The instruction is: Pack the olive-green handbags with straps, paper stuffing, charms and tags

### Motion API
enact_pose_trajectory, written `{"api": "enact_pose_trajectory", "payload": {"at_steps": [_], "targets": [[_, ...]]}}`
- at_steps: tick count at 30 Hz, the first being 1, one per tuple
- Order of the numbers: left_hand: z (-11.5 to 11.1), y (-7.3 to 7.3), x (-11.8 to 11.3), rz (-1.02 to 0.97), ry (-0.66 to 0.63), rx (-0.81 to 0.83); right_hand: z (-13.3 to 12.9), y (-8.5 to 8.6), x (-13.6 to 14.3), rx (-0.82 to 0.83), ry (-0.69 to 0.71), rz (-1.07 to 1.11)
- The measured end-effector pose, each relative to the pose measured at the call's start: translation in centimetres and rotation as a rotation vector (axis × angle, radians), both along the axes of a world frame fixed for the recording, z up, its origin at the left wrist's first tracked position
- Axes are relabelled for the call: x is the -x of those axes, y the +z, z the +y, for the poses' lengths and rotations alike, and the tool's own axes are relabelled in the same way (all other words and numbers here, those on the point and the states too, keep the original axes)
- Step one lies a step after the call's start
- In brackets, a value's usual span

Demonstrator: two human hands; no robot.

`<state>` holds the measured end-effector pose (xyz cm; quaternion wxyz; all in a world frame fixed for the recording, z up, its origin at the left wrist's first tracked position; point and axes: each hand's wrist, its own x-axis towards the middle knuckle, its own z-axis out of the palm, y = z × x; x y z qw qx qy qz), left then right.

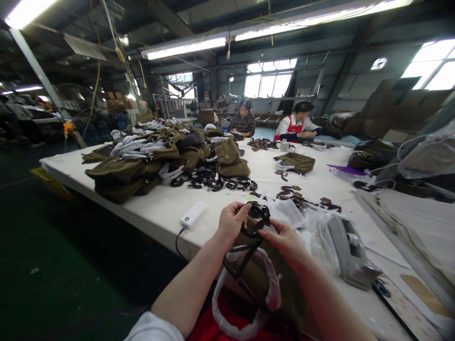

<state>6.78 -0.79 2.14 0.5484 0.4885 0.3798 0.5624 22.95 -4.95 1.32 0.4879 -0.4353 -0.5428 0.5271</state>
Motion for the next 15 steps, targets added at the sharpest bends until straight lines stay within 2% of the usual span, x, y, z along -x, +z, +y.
{"api": "enact_pose_trajectory", "payload": {"at_steps": [6,11,15], "targets": [[-0.07,-0.67,0.09,0.116,-0.053,-0.095,-0.52,-0.26,-0.05,0.142,-0.023,0.034],[0.15,-0.45,0.48,0.142,-0.091,-0.066,-0.67,-0.18,-0.39,0.137,0.037,0.046],[0.42,-0.53,0.62,0.210,-0.067,-0.073,-0.39,-0.22,-0.31,0.136,-0.036,-0.001]]}}
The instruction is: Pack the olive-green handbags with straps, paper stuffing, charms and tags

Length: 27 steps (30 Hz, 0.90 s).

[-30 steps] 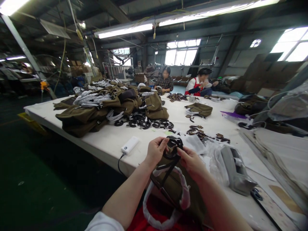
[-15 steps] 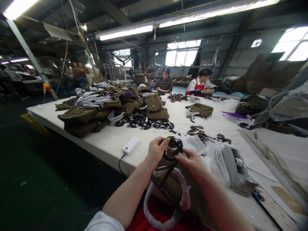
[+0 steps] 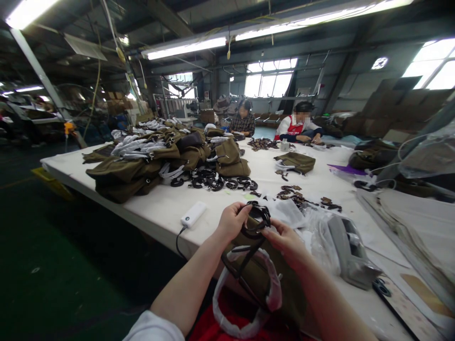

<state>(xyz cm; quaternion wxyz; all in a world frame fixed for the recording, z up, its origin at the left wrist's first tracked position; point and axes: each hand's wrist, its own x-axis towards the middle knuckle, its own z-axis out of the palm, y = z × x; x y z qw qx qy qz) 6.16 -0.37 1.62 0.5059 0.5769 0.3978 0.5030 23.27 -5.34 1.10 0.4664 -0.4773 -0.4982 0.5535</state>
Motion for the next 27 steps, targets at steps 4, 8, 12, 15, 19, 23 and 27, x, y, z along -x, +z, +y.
{"api": "enact_pose_trajectory", "payload": {"at_steps": [4,8,12,15,19,23,27], "targets": [[-0.3,0.2,0.1,0.141,0.025,-0.089,0.2,-0.2,0.3,-0.004,-0.009,0.013],[-0.9,0.8,0.2,0.302,0.065,-0.217,0.2,-0.4,0.8,0.076,-0.048,0.054],[-1.4,0.8,0.0,0.322,0.047,-0.237,0.2,-0.6,1.7,0.157,-0.050,0.130],[-1.1,0.3,-0.1,0.238,0.007,-0.119,0.0,-0.5,2.1,0.171,-0.033,0.150],[-0.4,-0.5,0.0,0.144,-0.026,0.041,0.0,-0.5,1.8,0.091,-0.037,0.045],[-0.2,-0.6,-0.3,0.101,-0.035,0.065,0.3,-1.1,1.7,-0.051,-0.121,-0.149],[-0.7,-0.8,-0.9,0.014,-0.051,0.131,0.5,-1.9,1.9,-0.074,-0.231,-0.233]]}}
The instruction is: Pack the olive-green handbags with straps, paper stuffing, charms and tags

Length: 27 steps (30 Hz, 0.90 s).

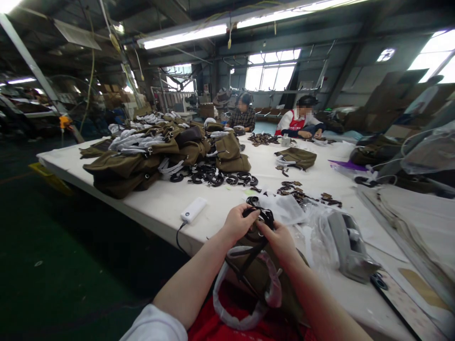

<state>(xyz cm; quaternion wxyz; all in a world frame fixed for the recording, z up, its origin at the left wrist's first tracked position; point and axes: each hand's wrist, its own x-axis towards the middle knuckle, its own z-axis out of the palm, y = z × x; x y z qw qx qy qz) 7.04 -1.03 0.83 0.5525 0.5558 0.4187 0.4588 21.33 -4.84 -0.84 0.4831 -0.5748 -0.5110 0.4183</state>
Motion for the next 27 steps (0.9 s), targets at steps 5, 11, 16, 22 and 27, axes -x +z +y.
{"api": "enact_pose_trajectory", "payload": {"at_steps": [5,11,16,22,27], "targets": [[-0.7,-0.5,0.6,-0.028,-0.144,0.008,0.1,-0.7,-0.5,-0.006,-0.071,-0.012],[-0.9,-0.3,1.8,0.014,-0.321,-0.016,-0.1,-0.7,-0.8,0.019,-0.016,0.155],[-0.4,0.3,2.3,-0.013,-0.449,0.035,-0.4,-0.1,-0.5,-0.038,0.044,0.296],[-0.6,0.4,2.1,0.036,-0.397,-0.035,-0.1,-0.9,-0.7,-0.004,0.050,0.233],[-1.1,0.1,1.1,0.251,-0.228,-0.156,0.1,-0.5,-0.6,-0.044,-0.072,-0.013]]}}
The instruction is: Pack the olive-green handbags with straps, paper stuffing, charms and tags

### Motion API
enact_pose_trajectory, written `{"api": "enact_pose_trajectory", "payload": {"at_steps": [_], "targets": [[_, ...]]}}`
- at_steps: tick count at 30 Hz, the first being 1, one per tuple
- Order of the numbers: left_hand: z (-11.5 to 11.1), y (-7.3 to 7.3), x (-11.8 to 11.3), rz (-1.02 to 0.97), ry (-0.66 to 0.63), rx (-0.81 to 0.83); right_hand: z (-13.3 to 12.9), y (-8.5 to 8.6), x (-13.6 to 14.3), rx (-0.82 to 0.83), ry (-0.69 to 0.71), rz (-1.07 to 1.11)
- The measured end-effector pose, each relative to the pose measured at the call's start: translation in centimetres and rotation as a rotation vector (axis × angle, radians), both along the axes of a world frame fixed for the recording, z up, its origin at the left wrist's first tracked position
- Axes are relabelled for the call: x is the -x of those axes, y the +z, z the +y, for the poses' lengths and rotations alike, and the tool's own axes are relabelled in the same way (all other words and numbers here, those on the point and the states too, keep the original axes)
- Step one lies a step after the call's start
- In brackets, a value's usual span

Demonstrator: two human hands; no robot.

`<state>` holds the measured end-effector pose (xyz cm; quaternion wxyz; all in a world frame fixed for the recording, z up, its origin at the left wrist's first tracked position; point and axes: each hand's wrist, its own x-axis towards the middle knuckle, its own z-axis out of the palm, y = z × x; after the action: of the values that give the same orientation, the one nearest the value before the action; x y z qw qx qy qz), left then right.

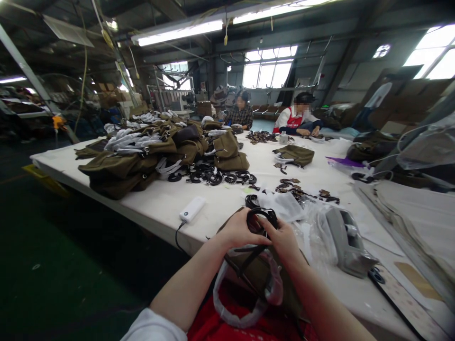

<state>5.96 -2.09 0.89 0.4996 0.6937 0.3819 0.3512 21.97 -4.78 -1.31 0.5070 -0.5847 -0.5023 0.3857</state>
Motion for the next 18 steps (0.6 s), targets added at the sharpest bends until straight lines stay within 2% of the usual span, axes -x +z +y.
{"api": "enact_pose_trajectory", "payload": {"at_steps": [3,6,12,14,18], "targets": [[0.0,-0.5,-0.4,0.108,0.087,-0.110,0.1,0.3,-0.1,0.015,-0.012,-0.077],[0.1,-0.7,-0.3,0.141,0.066,-0.148,0.2,0.2,-0.4,0.012,0.008,-0.103],[0.2,-0.1,-0.2,0.130,-0.001,-0.131,0.1,0.2,-1.2,-0.004,0.001,-0.245],[0.2,-0.1,-0.3,0.074,-0.011,-0.061,0.0,0.4,-1.6,-0.009,-0.004,-0.262],[0.3,-0.6,-0.5,-0.204,-0.075,0.298,-0.2,0.4,-2.3,0.029,0.002,-0.242]]}}
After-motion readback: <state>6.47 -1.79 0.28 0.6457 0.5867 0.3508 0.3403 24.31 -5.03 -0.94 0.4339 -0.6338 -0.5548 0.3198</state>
